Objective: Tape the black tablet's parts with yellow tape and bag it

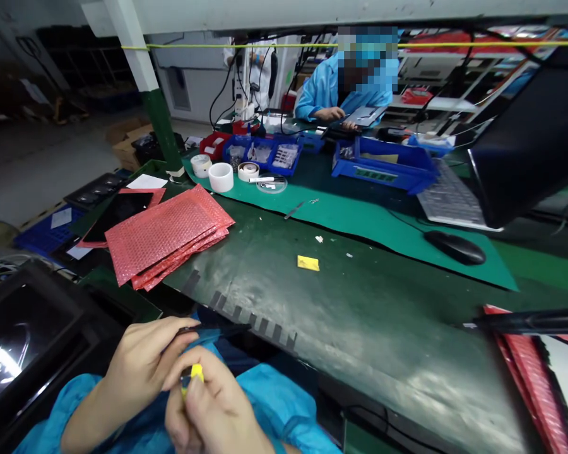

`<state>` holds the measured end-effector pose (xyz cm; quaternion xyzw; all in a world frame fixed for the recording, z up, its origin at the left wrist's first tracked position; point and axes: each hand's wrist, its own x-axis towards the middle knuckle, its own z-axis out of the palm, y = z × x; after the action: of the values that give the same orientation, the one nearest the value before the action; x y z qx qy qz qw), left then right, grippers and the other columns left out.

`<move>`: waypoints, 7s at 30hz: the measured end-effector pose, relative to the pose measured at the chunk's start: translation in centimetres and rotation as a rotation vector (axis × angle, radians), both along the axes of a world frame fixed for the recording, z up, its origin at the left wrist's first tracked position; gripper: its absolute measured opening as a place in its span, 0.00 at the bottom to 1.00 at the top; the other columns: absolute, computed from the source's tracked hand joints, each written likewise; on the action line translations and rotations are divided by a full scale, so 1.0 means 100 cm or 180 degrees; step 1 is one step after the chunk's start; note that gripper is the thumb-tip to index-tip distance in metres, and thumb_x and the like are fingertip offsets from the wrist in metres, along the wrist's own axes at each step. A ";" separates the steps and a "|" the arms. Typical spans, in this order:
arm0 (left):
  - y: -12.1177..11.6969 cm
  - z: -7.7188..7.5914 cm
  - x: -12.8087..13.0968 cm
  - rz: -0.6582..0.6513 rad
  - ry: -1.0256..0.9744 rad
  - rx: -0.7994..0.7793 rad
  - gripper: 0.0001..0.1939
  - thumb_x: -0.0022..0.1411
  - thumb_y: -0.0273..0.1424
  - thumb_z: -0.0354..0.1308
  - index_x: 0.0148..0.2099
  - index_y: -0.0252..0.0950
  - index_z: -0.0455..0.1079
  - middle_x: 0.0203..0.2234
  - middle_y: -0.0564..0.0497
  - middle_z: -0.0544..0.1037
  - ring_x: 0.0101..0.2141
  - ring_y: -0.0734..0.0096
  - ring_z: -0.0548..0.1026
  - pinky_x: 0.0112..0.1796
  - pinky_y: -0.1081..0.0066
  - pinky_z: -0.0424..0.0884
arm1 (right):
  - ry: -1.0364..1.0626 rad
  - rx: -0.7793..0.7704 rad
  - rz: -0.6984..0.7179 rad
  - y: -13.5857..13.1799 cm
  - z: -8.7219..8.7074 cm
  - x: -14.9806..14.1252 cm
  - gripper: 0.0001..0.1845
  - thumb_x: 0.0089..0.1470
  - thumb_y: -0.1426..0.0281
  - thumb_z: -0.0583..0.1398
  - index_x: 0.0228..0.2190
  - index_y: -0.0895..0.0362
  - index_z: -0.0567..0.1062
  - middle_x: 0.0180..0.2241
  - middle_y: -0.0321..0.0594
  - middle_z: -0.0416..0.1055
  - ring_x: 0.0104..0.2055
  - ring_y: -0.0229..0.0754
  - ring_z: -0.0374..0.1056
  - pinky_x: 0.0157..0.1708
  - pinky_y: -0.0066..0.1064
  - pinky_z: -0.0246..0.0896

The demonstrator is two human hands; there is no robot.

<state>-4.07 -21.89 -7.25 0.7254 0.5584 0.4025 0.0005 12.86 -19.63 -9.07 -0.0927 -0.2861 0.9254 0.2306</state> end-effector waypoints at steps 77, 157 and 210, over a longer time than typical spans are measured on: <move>-0.002 -0.001 -0.005 0.0002 0.0864 -0.0359 0.17 0.82 0.30 0.45 0.56 0.35 0.76 0.34 0.50 0.85 0.30 0.69 0.85 0.33 0.72 0.81 | -0.0017 -0.1881 0.0174 0.011 0.003 -0.014 0.19 0.59 0.53 0.59 0.27 0.55 0.67 0.18 0.26 0.55 0.17 0.28 0.40 0.16 0.21 0.31; -0.007 0.005 -0.012 -0.0555 0.0316 -0.1687 0.14 0.81 0.35 0.46 0.41 0.40 0.67 0.28 0.56 0.75 0.26 0.67 0.75 0.28 0.67 0.65 | -0.4930 0.5103 -0.2234 0.221 -0.073 0.125 0.22 0.68 0.67 0.62 0.60 0.60 0.74 0.60 0.55 0.72 0.61 0.56 0.69 0.62 0.50 0.66; -0.009 0.024 0.007 -0.0709 0.0692 -0.0171 0.07 0.78 0.27 0.51 0.51 0.33 0.70 0.29 0.50 0.83 0.26 0.66 0.83 0.30 0.67 0.78 | -0.1119 0.3887 -0.2489 0.022 0.007 0.034 0.11 0.70 0.77 0.57 0.48 0.53 0.75 0.38 0.42 0.79 0.40 0.46 0.73 0.42 0.41 0.71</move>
<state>-3.37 -22.80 -4.86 0.8218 0.4818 0.3040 0.0040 16.25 -17.48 -8.41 -0.1898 -0.7280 0.4239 0.5043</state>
